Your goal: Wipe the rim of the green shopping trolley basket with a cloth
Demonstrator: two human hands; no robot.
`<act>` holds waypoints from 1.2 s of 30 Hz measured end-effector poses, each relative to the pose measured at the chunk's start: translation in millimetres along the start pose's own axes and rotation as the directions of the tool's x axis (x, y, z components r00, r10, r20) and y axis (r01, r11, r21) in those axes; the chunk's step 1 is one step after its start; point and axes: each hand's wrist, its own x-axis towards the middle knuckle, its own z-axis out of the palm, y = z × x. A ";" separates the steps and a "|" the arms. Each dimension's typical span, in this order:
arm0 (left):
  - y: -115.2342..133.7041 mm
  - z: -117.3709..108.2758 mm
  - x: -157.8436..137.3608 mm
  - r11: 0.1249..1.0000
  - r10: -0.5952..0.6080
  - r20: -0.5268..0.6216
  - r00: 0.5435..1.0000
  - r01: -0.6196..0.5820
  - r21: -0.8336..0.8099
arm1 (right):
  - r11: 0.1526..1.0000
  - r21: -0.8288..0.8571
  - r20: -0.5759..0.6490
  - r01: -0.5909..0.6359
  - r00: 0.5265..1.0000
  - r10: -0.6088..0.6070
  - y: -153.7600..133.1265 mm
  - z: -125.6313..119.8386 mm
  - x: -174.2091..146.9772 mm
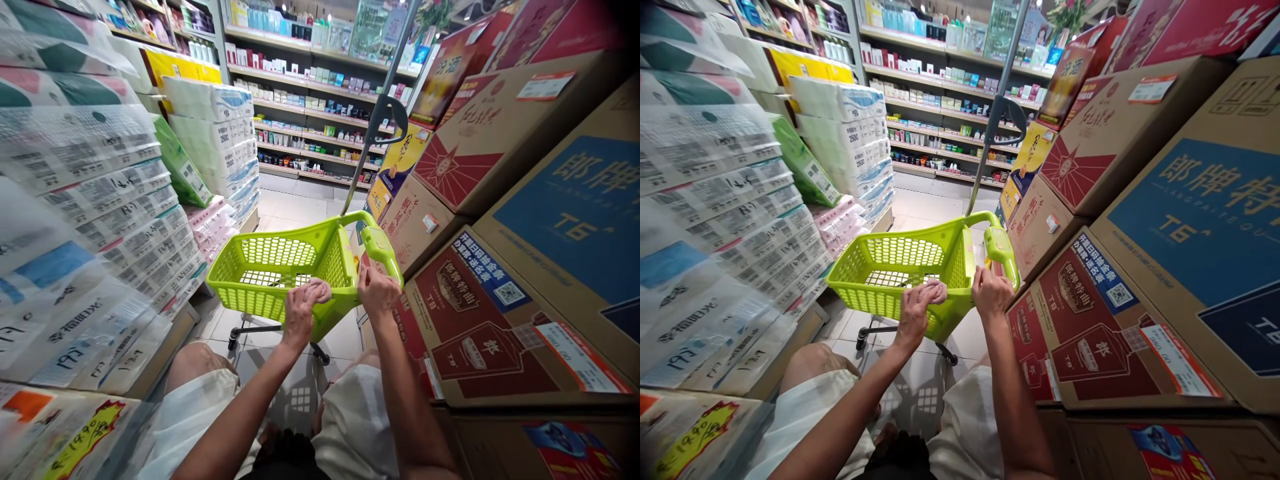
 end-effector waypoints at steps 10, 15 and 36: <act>-29.7 -5.8 3.3 1.000 -0.020 -0.017 1.000 0.020 0.006 | 0.989 0.070 0.106 0.134 0.984 -0.140 8.3 -0.8 -5.0; -50.6 -12.9 -0.2 0.977 -0.194 -0.114 0.974 0.202 0.063 | 0.994 0.080 0.123 0.078 0.989 -0.087 -1.0 1.6 -10.5; -151.2 -23.9 -3.4 0.971 -0.174 -0.345 0.922 0.219 0.097 | 0.861 -0.125 -0.107 0.494 0.856 -0.506 -39.0 36.2 -48.3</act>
